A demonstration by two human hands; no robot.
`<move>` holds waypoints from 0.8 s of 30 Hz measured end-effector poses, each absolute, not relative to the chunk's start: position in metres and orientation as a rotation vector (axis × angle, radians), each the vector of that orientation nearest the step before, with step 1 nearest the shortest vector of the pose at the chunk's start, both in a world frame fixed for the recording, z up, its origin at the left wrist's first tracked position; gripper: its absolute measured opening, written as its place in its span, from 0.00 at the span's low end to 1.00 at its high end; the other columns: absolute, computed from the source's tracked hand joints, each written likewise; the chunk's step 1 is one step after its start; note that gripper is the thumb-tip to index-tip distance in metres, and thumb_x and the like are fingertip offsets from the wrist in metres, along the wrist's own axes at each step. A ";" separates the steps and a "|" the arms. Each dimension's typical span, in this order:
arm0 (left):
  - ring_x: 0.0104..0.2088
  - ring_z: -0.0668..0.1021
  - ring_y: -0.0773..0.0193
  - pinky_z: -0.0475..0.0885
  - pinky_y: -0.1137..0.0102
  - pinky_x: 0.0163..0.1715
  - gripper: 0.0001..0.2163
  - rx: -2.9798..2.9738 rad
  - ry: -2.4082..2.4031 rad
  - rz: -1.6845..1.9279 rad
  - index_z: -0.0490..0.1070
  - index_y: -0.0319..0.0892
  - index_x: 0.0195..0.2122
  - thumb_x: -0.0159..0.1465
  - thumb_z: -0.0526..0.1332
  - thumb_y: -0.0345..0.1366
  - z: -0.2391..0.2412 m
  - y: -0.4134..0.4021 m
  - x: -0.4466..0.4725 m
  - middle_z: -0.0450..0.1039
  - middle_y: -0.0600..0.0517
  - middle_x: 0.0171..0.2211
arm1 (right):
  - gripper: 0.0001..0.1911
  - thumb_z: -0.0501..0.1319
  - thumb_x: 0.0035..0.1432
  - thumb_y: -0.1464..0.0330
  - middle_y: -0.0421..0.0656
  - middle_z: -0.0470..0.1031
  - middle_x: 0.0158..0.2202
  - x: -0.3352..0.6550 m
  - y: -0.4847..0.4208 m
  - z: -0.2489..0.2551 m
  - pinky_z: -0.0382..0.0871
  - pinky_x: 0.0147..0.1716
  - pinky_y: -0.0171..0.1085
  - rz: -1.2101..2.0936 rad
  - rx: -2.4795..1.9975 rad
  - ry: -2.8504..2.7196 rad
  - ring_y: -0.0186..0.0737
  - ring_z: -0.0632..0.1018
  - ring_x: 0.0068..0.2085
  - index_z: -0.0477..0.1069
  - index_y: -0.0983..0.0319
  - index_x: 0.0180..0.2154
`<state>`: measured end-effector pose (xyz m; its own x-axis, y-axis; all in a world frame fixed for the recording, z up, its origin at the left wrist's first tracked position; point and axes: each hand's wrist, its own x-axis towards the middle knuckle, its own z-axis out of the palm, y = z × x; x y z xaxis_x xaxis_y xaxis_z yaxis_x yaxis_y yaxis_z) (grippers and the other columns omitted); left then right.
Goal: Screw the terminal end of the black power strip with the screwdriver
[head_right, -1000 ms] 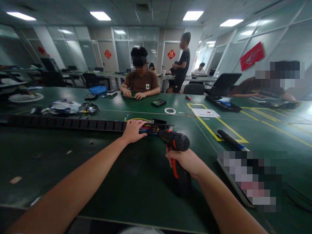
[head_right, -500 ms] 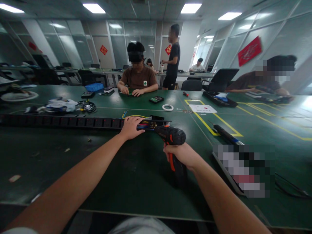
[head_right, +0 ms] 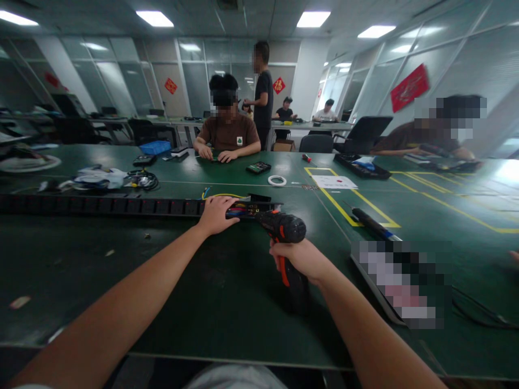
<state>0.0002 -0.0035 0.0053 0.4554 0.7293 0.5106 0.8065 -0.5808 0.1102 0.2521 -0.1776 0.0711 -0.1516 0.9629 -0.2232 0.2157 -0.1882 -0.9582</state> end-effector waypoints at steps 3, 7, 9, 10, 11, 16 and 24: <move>0.60 0.71 0.46 0.56 0.50 0.63 0.29 -2.549 -1.353 -0.782 0.68 0.51 0.63 0.62 0.68 0.52 0.005 -0.004 0.000 0.73 0.47 0.60 | 0.12 0.66 0.46 0.66 0.38 0.75 0.20 0.251 -0.178 0.072 0.68 0.26 0.36 1.396 -1.446 -1.356 0.39 0.75 0.24 0.73 0.61 0.35; 0.61 0.71 0.46 0.56 0.50 0.63 0.29 -2.546 -1.353 -0.789 0.68 0.50 0.63 0.62 0.68 0.52 0.006 -0.004 0.000 0.72 0.47 0.60 | 0.12 0.66 0.45 0.67 0.38 0.75 0.20 0.250 -0.180 0.074 0.68 0.25 0.36 1.398 -1.452 -1.351 0.39 0.75 0.24 0.73 0.62 0.36; 0.61 0.71 0.46 0.56 0.50 0.63 0.29 -2.547 -1.356 -0.787 0.68 0.50 0.63 0.62 0.68 0.52 0.006 -0.004 0.000 0.72 0.47 0.61 | 0.12 0.66 0.45 0.68 0.38 0.75 0.19 0.250 -0.180 0.074 0.68 0.25 0.35 1.406 -1.443 -1.348 0.39 0.75 0.24 0.73 0.62 0.36; 0.61 0.70 0.46 0.56 0.50 0.63 0.29 -2.549 -1.361 -0.783 0.68 0.50 0.63 0.62 0.68 0.52 0.007 -0.005 0.000 0.72 0.47 0.61 | 0.12 0.66 0.45 0.68 0.38 0.75 0.19 0.251 -0.180 0.074 0.68 0.25 0.36 1.410 -1.439 -1.346 0.39 0.75 0.24 0.73 0.62 0.36; 0.61 0.70 0.46 0.56 0.50 0.63 0.29 -2.550 -1.366 -0.778 0.68 0.50 0.63 0.62 0.68 0.52 0.007 -0.005 0.000 0.72 0.47 0.61 | 0.12 0.66 0.45 0.67 0.38 0.75 0.20 0.251 -0.180 0.074 0.68 0.25 0.36 1.411 -1.437 -1.345 0.39 0.75 0.24 0.73 0.62 0.36; 0.61 0.70 0.46 0.56 0.51 0.63 0.29 -2.549 -1.372 -0.774 0.68 0.50 0.63 0.63 0.68 0.52 0.007 -0.005 0.000 0.72 0.47 0.61 | 0.12 0.67 0.46 0.66 0.38 0.75 0.20 0.253 -0.179 0.071 0.69 0.26 0.36 1.423 -1.415 -1.333 0.39 0.75 0.24 0.74 0.62 0.35; 0.61 0.71 0.46 0.57 0.50 0.62 0.29 -2.543 -1.358 -0.782 0.68 0.50 0.63 0.63 0.68 0.52 0.006 -0.003 0.000 0.72 0.47 0.61 | 0.14 0.68 0.45 0.65 0.38 0.75 0.20 0.253 -0.179 0.074 0.69 0.25 0.36 1.429 -1.429 -1.291 0.39 0.76 0.23 0.74 0.62 0.36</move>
